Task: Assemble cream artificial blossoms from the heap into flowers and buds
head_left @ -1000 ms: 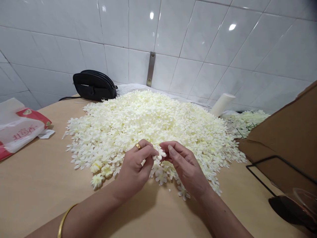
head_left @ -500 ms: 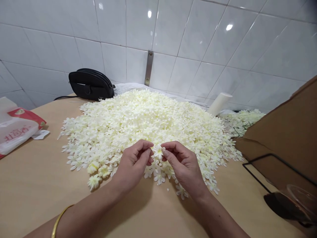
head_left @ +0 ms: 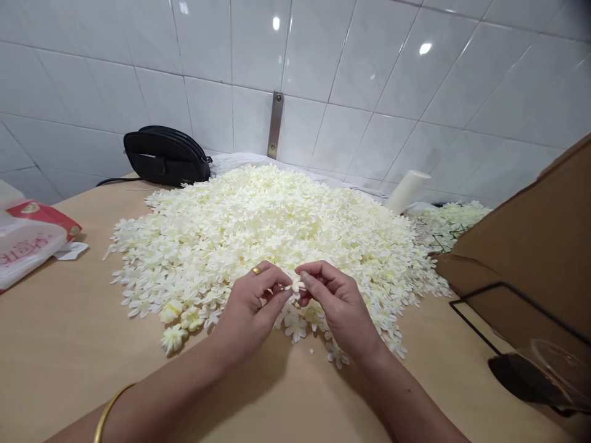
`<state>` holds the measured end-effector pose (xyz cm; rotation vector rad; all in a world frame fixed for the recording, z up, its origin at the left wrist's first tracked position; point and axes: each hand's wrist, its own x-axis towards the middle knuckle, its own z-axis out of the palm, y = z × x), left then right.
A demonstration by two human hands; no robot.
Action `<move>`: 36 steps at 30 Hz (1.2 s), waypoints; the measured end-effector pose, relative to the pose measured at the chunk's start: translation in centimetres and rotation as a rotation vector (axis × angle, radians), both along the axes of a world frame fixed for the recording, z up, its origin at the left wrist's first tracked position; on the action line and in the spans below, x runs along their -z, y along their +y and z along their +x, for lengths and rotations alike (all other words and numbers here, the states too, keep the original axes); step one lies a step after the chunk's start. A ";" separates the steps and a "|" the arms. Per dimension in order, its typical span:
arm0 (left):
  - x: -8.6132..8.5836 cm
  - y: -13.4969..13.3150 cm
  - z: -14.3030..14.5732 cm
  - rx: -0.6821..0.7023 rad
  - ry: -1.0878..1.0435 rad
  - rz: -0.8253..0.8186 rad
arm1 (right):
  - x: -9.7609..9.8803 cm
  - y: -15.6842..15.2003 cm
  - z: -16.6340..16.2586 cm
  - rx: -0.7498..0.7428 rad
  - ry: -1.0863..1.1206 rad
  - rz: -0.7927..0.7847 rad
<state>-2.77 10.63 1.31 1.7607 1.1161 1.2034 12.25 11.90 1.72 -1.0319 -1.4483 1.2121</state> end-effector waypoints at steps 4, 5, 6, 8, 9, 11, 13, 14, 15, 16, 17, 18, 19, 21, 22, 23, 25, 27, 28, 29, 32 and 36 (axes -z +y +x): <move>-0.2 0.6 -0.3 0.090 -0.342 -0.429 | 0.3 0.2 0.3 0.028 -0.007 0.006; -0.2 0.7 -0.3 0.113 -0.422 -0.499 | 0.4 0.2 0.3 0.020 -0.007 0.000; -0.1 0.9 -0.4 0.129 -0.488 -0.548 | 0.4 0.2 0.3 -0.006 0.000 -0.013; 0.1 1.0 -0.4 0.143 -0.574 -0.600 | 0.4 0.2 0.3 -0.107 0.044 -0.046; 0.1 1.0 -0.4 0.143 -0.589 -0.609 | 0.3 0.1 0.2 -0.157 0.075 -0.058; 0.1 1.0 -0.4 0.135 -0.573 -0.597 | 0.2 0.1 0.2 -0.204 0.120 -0.070; -0.1 0.9 -0.4 0.110 -0.515 -0.564 | 0.2 0.0 0.2 -0.185 0.121 -0.068; -0.2 0.8 -0.3 0.092 -0.481 -0.545 | 0.2 0.1 0.2 -0.171 0.106 -0.066; -0.3 0.7 -0.3 0.074 -0.451 -0.525 | 0.2 0.1 0.3 -0.165 0.090 -0.064; -0.4 0.7 -0.2 0.059 -0.425 -0.507 | 0.2 0.1 0.3 -0.164 0.072 -0.061; -0.5 0.6 -0.2 0.046 -0.404 -0.490 | 0.2 0.1 0.3 -0.163 0.055 -0.054; -0.5 0.5 -0.2 0.035 -0.379 -0.470 | 0.2 0.1 0.3 -0.157 0.034 -0.046; -0.5 0.4 -0.1 0.023 -0.348 -0.443 | 0.1 0.1 0.2 -0.144 0.008 -0.032; -0.4 0.2 -0.1 0.000 -0.275 -0.372 | -0.1 -0.1 0.0 -0.102 -0.056 0.014; -0.3 0.1 0.0 -0.012 -0.238 -0.331 | -0.2 -0.3 -0.1 -0.078 -0.093 0.042; -0.1 0.0 0.0 -0.025 -0.205 -0.291 | -0.3 -0.4 -0.3 -0.054 -0.129 0.072; 0.2 -0.2 0.1 -0.051 -0.155 -0.216 | -0.4 -0.8 -0.6 -0.010 -0.206 0.137; 0.5 -0.5 0.3 -0.074 -0.110 -0.133 | -0.3 -1.1 -1.0 0.055 -0.292 0.239; 0.6 -0.6 0.4 -0.080 -0.090 -0.088 | -0.2 -1.2 -1.1 0.100 -0.339 0.312; 0.7 -0.8 0.5 -0.086 -0.080 -0.039 | -0.1 -1.3 -1.2 0.152 -0.382 0.405; 0.7 -1.2 0.7 -0.090 -0.095 0.106 | 0.2 -1.4 -1.3 0.292 -0.452 0.764; 0.5 -1.7 0.6 -0.060 -0.126 0.256 | 0.3 -1.3 -0.8 0.337 -0.500 1.119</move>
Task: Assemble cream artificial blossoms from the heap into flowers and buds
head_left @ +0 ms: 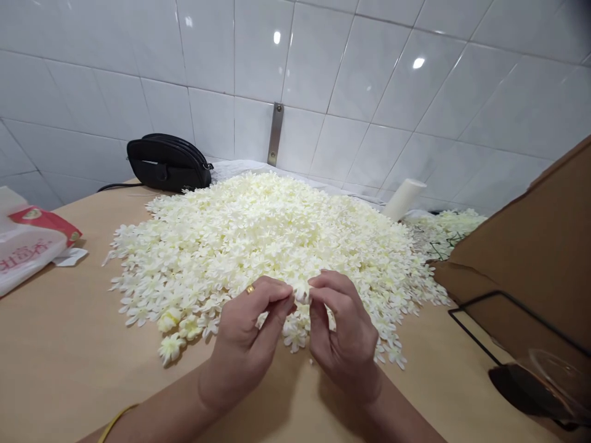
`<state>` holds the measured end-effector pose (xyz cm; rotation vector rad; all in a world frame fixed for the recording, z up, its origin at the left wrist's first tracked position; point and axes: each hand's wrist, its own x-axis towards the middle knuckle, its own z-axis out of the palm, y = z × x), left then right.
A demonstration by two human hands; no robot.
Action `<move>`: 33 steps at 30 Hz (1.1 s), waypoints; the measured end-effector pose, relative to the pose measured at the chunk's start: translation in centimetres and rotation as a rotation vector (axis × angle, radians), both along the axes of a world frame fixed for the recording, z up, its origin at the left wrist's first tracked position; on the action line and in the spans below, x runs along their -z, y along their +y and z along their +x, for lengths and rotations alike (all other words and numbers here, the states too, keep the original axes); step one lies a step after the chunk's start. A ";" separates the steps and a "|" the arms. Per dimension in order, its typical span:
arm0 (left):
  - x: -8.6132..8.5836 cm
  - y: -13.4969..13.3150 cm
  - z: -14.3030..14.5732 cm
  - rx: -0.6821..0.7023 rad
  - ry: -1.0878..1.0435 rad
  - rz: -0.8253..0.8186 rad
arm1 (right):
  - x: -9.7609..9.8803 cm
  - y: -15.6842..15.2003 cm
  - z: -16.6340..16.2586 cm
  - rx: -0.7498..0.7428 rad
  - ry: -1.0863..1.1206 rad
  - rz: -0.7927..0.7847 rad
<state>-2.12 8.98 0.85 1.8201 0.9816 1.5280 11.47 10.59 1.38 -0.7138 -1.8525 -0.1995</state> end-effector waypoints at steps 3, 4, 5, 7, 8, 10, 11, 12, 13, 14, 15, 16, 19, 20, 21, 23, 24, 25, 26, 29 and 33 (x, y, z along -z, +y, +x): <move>-0.2 -0.1 -0.2 0.016 0.015 0.121 | 0.0 -0.1 0.5 0.034 -0.069 0.090; -0.2 -0.1 -0.3 0.016 0.025 0.141 | 0.0 -0.1 0.6 0.039 -0.089 0.109; -0.3 -0.1 -0.3 0.013 0.033 0.145 | 0.1 -0.1 0.8 0.039 -0.111 0.126; -0.3 -0.1 -0.4 0.004 0.035 0.135 | 0.2 -0.1 0.9 0.040 -0.149 0.158; -0.3 -0.1 -0.4 -0.001 0.030 0.125 | 0.2 0.0 1.0 0.046 -0.167 0.172; -0.4 -0.1 -0.4 -0.003 0.019 0.109 | 0.2 0.1 1.0 0.073 -0.193 0.191; -0.4 -0.1 -0.4 -0.003 0.020 0.097 | 0.2 0.1 1.0 0.086 -0.203 0.200; -0.5 -0.1 -0.4 -0.006 0.023 0.083 | 0.1 0.1 1.0 0.099 -0.211 0.207; -0.5 0.0 -0.4 -0.012 0.027 0.064 | 0.0 0.1 1.0 0.108 -0.218 0.213; -0.6 0.0 -0.4 -0.020 0.030 0.044 | -0.1 0.1 0.9 0.114 -0.223 0.218; -0.6 0.1 -0.4 -0.030 0.029 0.028 | -0.2 0.1 0.9 0.120 -0.224 0.219; -0.7 0.2 -0.4 -0.038 0.027 0.013 | -0.2 0.0 0.9 0.125 -0.223 0.218; -0.7 0.3 -0.4 -0.054 0.023 -0.013 | -0.2 0.0 0.8 0.135 -0.219 0.212; -0.7 0.2 -0.4 -0.056 0.021 -0.020 | -0.2 0.0 0.8 0.137 -0.213 0.206; -0.7 0.2 -0.4 -0.057 0.018 -0.025 | -0.1 0.0 0.8 0.135 -0.204 0.195; -0.5 0.2 -0.4 -0.055 0.012 -0.026 | 0.0 0.1 0.7 0.123 -0.166 0.155; -0.4 0.2 -0.4 -0.052 0.009 -0.025 | 0.0 0.2 0.7 0.114 -0.141 0.127; -0.2 0.2 -0.4 -0.047 0.007 -0.026 | 0.1 0.2 0.7 0.103 -0.118 0.101; -0.1 0.2 -0.4 -0.038 0.004 -0.028 | 0.1 0.2 0.6 0.093 -0.099 0.080; 0.0 0.3 -0.3 -0.005 -0.009 -0.030 | 0.0 0.2 0.5 0.075 -0.075 0.057; -0.3 0.3 -0.3 0.083 -0.083 -0.176 | -0.1 0.2 0.5 0.078 -0.075 0.066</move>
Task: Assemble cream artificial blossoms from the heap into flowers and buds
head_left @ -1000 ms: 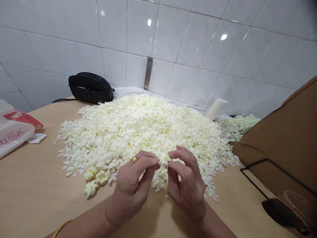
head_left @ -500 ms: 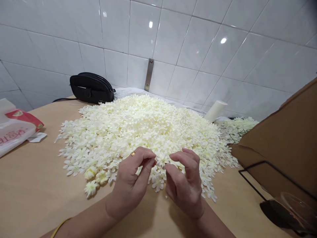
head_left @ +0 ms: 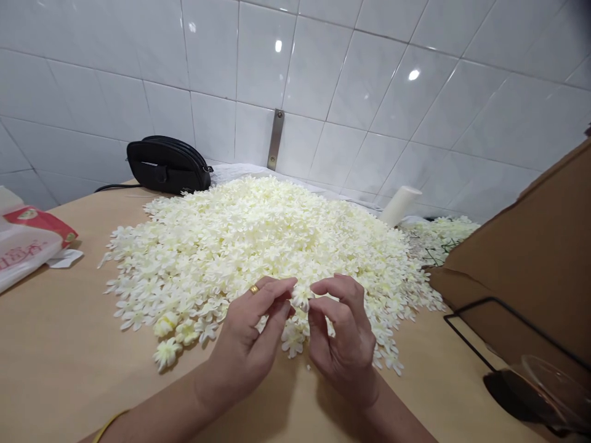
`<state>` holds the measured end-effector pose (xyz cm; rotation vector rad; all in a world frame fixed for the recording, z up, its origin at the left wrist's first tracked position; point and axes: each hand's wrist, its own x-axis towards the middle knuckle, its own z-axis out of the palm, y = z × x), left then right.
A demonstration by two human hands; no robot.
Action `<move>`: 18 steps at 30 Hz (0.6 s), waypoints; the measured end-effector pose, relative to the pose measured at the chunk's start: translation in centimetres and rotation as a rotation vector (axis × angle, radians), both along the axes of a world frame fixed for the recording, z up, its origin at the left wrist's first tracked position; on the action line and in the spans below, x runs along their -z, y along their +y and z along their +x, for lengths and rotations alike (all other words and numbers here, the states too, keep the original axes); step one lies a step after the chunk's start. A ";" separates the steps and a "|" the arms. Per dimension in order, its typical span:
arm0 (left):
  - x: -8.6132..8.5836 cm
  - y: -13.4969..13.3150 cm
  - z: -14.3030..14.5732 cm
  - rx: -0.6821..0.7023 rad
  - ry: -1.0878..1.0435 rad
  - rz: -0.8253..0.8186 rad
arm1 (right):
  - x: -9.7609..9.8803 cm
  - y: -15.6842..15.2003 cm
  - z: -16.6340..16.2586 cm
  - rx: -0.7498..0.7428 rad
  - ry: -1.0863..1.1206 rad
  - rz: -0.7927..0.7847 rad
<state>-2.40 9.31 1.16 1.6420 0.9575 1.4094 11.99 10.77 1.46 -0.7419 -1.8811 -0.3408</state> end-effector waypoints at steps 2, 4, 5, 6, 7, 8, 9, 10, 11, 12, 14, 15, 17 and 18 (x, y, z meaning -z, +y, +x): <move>-0.3 0.1 0.0 0.090 -0.127 -0.214 | 0.1 0.1 0.0 0.017 -0.046 0.018; -0.4 0.5 -0.1 0.168 -0.289 -0.413 | 0.3 0.3 0.0 0.019 -0.109 0.039; -0.5 0.7 -0.2 0.183 -0.365 -0.477 | 0.5 0.3 -0.1 0.007 -0.131 0.038; -0.5 1.0 -0.3 0.182 -0.429 -0.520 | 0.6 0.3 -0.1 -0.017 -0.144 0.025; -0.4 1.3 -0.4 0.170 -0.479 -0.552 | 0.8 0.3 -0.2 -0.050 -0.144 -0.003; -0.4 1.6 -0.6 0.153 -0.516 -0.575 | 0.9 0.3 -0.2 -0.086 -0.131 -0.049; -0.3 1.9 -0.7 0.134 -0.542 -0.590 | 1.0 0.3 -0.2 -0.121 -0.103 -0.106; -0.3 2.2 -0.9 0.119 -0.560 -0.599 | 1.1 0.3 -0.2 -0.149 -0.060 -0.167; -0.2 2.5 -1.1 0.111 -0.569 -0.608 | 1.1 0.4 -0.2 -0.168 -0.004 -0.222; -0.1 2.8 -1.2 0.105 -0.571 -0.615 | 1.0 0.4 -0.2 -0.174 0.063 -0.269; 0.0 3.1 -1.4 0.109 -0.562 -0.644 | 0.8 0.6 0.0 -0.157 0.188 -0.331; 0.0 3.2 -1.5 0.116 -0.561 -0.669 | 0.7 0.7 0.0 -0.145 0.231 -0.354; 0.0 3.2 -1.5 0.132 -0.569 -0.726 | 0.6 0.8 0.2 -0.129 0.273 -0.420; 0.0 3.1 -1.5 0.140 -0.578 -0.752 | 0.5 0.9 0.2 -0.128 0.278 -0.460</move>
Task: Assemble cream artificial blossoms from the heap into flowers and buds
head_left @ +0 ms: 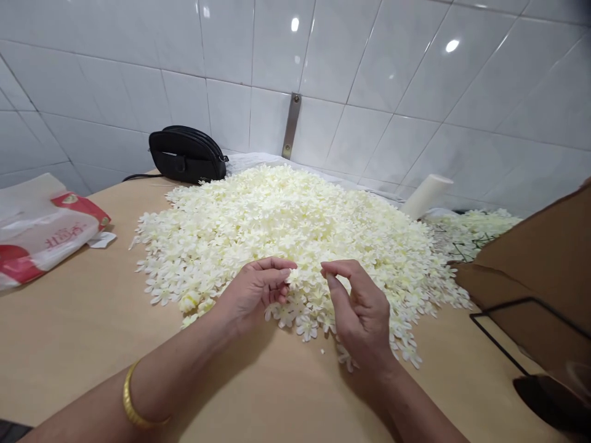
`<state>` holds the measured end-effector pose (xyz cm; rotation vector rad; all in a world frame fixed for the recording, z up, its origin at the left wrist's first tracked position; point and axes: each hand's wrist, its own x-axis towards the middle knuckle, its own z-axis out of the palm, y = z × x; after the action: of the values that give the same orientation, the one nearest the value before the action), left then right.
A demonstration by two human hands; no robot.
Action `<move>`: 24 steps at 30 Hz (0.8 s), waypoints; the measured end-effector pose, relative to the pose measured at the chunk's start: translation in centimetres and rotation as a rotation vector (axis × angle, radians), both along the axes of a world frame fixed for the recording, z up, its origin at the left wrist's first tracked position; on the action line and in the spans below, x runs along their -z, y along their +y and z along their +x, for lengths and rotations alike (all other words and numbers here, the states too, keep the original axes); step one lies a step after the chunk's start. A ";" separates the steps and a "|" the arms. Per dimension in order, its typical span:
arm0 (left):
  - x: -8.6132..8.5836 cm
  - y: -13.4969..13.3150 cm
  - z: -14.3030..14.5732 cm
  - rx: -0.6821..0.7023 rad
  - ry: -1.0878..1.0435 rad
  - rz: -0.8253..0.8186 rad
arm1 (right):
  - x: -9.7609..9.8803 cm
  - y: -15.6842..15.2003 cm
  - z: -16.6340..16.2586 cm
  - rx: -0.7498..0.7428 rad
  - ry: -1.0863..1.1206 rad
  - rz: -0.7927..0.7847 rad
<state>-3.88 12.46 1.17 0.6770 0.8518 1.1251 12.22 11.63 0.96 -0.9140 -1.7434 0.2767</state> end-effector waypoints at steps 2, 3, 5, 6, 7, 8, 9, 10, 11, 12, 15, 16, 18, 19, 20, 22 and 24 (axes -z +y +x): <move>0.0 -0.1 0.1 0.018 -0.025 -0.030 | -0.1 0.0 0.0 -0.025 -0.003 -0.063; -0.1 -0.1 0.1 0.027 -0.036 -0.035 | -0.1 0.0 0.0 -0.043 -0.004 -0.081; -0.1 -0.2 0.2 0.046 -0.052 -0.036 | -0.1 -0.1 0.0 -0.083 -0.010 -0.087; 0.0 -0.2 0.1 0.059 -0.054 -0.035 | -0.1 -0.2 0.0 -0.101 -0.015 -0.082; 0.0 -0.1 0.1 0.069 -0.053 -0.034 | -0.1 -0.2 0.0 -0.115 -0.022 -0.075; 0.0 -0.1 0.1 0.077 -0.051 -0.033 | -0.1 -0.2 0.0 -0.125 -0.030 -0.068; 0.0 -0.1 0.1 0.081 -0.051 -0.032 | -0.1 -0.2 0.0 -0.136 -0.038 -0.060; 0.0 -0.1 0.1 0.082 -0.052 -0.033 | -0.2 -0.2 0.0 -0.148 -0.048 -0.054; 0.0 -0.1 0.1 0.079 -0.056 -0.035 | -0.2 -0.2 0.1 -0.162 -0.061 -0.050; 0.0 -0.1 0.1 0.076 -0.061 -0.038 | -0.2 -0.2 0.1 -0.179 -0.076 -0.048; -0.3 -0.2 0.1 0.081 -0.074 -0.050 | -0.3 -0.3 0.1 -0.223 -0.127 -0.048; -0.3 -0.2 0.1 0.090 -0.076 -0.048 | -0.3 -0.3 0.1 -0.233 -0.142 -0.053; -0.2 -0.2 0.3 0.110 -0.082 -0.035 | -0.4 -0.3 -0.1 -0.248 -0.162 -0.069; -0.1 -0.3 0.4 0.121 -0.089 -0.032 | -0.5 -0.4 -0.2 -0.259 -0.163 -0.079; 0.1 -0.4 0.6 0.128 -0.101 -0.032 | -0.6 -0.6 -0.2 -0.263 -0.153 -0.095; 0.5 -0.8 1.1 0.146 -0.129 -0.045 | -0.6 -0.9 -0.3 -0.247 -0.117 -0.130; 1.0 -1.1 1.7 0.181 -0.143 -0.057 | -0.4 -1.2 -0.3 -0.164 -0.096 -0.153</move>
<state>-2.20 11.37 0.22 0.6067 0.6842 0.9706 11.96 10.44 1.41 -0.9070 -1.9102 0.4860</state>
